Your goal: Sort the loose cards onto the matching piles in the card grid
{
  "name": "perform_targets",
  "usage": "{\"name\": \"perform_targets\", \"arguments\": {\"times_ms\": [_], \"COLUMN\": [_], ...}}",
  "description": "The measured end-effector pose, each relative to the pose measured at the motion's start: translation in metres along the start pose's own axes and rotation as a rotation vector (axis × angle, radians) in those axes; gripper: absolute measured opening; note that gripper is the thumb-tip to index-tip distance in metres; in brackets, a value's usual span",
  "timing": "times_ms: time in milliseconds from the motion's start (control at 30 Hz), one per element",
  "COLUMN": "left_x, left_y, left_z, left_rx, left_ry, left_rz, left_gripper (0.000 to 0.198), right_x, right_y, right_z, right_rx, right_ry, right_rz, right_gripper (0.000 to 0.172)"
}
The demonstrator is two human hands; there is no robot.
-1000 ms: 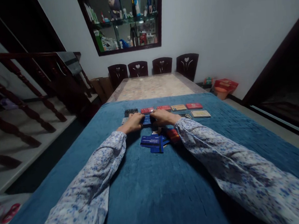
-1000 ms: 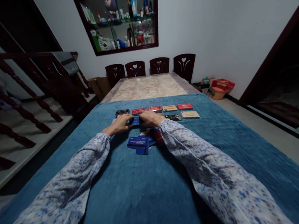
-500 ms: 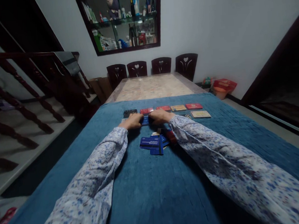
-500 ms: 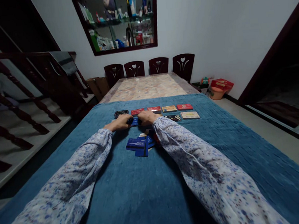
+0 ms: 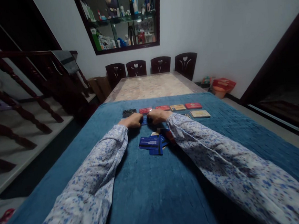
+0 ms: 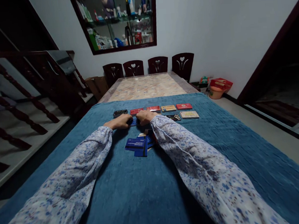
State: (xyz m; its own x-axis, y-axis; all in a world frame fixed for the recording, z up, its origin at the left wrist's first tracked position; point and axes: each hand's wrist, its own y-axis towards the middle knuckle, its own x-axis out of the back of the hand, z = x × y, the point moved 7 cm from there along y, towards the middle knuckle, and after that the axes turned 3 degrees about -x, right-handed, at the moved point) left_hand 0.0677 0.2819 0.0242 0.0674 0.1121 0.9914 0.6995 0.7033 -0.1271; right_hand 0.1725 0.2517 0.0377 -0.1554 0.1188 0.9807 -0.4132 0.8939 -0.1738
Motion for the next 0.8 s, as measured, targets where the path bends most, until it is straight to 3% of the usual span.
{"name": "perform_targets", "arguments": {"times_ms": [800], "left_x": [-0.0019], "left_y": [-0.0076], "left_z": [-0.0058], "left_rx": [0.048], "left_ry": [0.057], "left_rz": [-0.008], "left_gripper": [0.03], "right_x": [-0.0018], "right_y": [0.0042], "right_z": [0.0034], "right_rx": [-0.043], "right_ry": [0.045], "right_rz": [-0.001], "right_gripper": [0.05]}}
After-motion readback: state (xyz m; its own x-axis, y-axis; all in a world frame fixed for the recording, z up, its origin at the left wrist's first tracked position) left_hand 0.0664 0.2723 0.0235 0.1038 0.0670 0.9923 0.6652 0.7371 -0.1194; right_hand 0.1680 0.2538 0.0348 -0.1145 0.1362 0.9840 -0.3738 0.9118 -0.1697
